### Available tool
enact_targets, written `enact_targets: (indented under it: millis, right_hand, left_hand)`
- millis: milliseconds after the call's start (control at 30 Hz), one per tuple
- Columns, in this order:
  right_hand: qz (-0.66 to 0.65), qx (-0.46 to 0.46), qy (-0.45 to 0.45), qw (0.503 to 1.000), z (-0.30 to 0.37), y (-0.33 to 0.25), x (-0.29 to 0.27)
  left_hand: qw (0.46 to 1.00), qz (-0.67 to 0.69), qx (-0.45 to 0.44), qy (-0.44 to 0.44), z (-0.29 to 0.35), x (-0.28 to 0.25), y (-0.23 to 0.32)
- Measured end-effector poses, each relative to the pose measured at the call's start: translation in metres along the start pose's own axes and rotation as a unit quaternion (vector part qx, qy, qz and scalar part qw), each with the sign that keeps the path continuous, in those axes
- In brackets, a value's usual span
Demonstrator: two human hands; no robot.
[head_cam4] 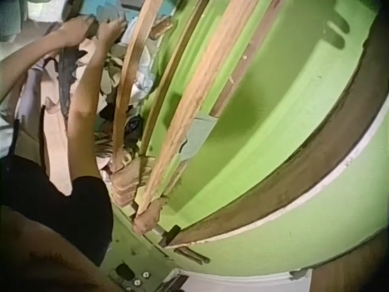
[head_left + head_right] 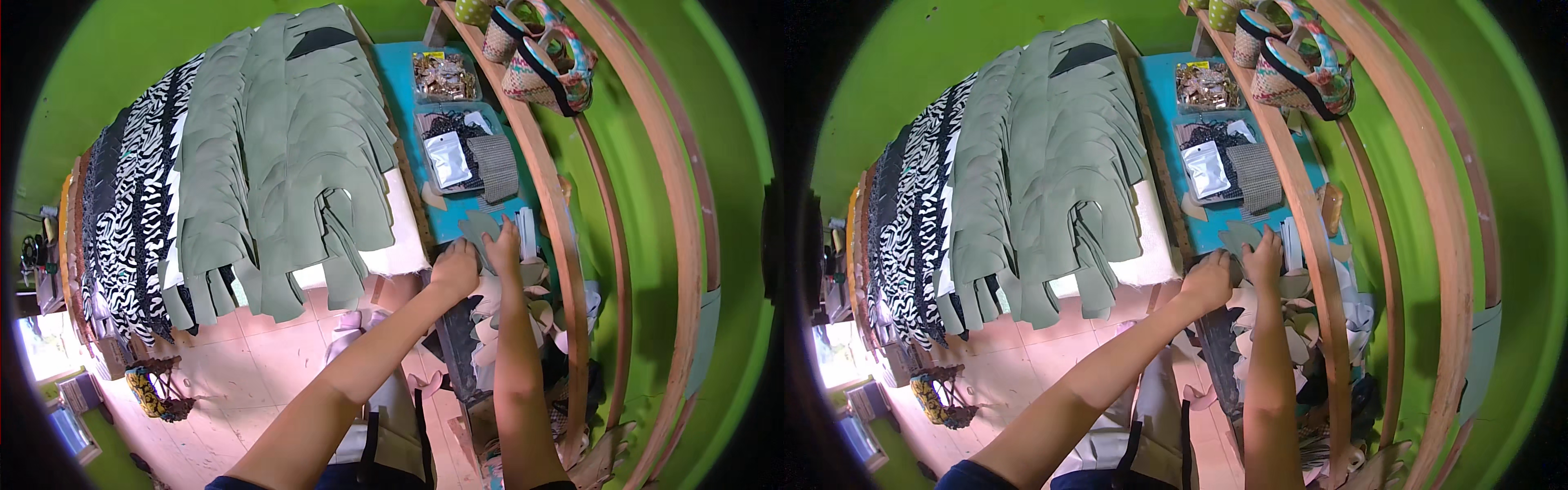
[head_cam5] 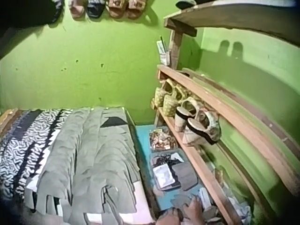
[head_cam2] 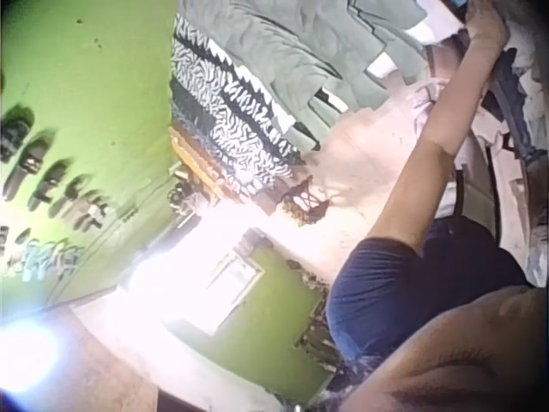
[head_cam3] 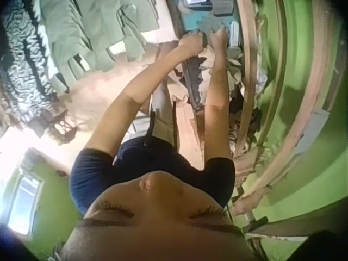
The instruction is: Sorting and organizing pre-cut green fabric shoe lining panels and components onto shelves and stacking areas.
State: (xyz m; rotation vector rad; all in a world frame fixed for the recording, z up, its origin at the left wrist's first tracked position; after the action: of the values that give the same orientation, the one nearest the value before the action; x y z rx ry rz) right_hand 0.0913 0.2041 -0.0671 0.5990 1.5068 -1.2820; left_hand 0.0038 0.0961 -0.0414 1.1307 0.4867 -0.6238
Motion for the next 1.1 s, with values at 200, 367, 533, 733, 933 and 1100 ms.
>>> enact_targets:
  millis: [200,367,533,733,933,1100]
  right_hand:
    - [0.002,0.006,-0.036,0.999,-0.006,-0.011,0.009]
    - [0.045,-0.127,0.106,0.985,0.011,-0.041,-0.033]
    - [-0.023,-0.113,0.095,0.989,0.022,-0.044,-0.033]
    - [-0.446,0.013,0.068,0.892,0.013,-0.014,-0.031]
    - [-0.766,0.08,-0.137,0.623,0.013,-0.047,0.005]
    - [-0.736,0.069,-0.172,0.651,0.009,-0.064,0.005]
  left_hand:
    - [0.992,-0.125,-0.017,0.021,-0.011,0.042,-0.03]
    - [0.997,-0.027,0.022,0.073,-0.01,0.002,-0.005]
    - [0.993,0.098,0.016,0.057,-0.009,-0.03,0.002]
    - [0.957,0.257,0.007,0.133,-0.021,-0.056,-0.008]
    - [0.927,0.337,0.001,0.163,-0.026,-0.075,-0.035]
    - [0.911,0.391,0.05,0.119,-0.024,-0.089,-0.038]
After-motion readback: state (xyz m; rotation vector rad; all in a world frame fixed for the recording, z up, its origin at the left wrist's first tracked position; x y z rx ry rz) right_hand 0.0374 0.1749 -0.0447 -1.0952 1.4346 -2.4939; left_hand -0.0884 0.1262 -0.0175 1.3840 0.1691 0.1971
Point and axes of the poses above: each hand's wrist, its own z-axis away from the middle knuckle, its own x-axis out of the palm, y = z × x, the point moved 10 cm from there along -z, towards the middle knuckle, and after that the axes turned 7 degrees about -y, right-handed, at the moved point
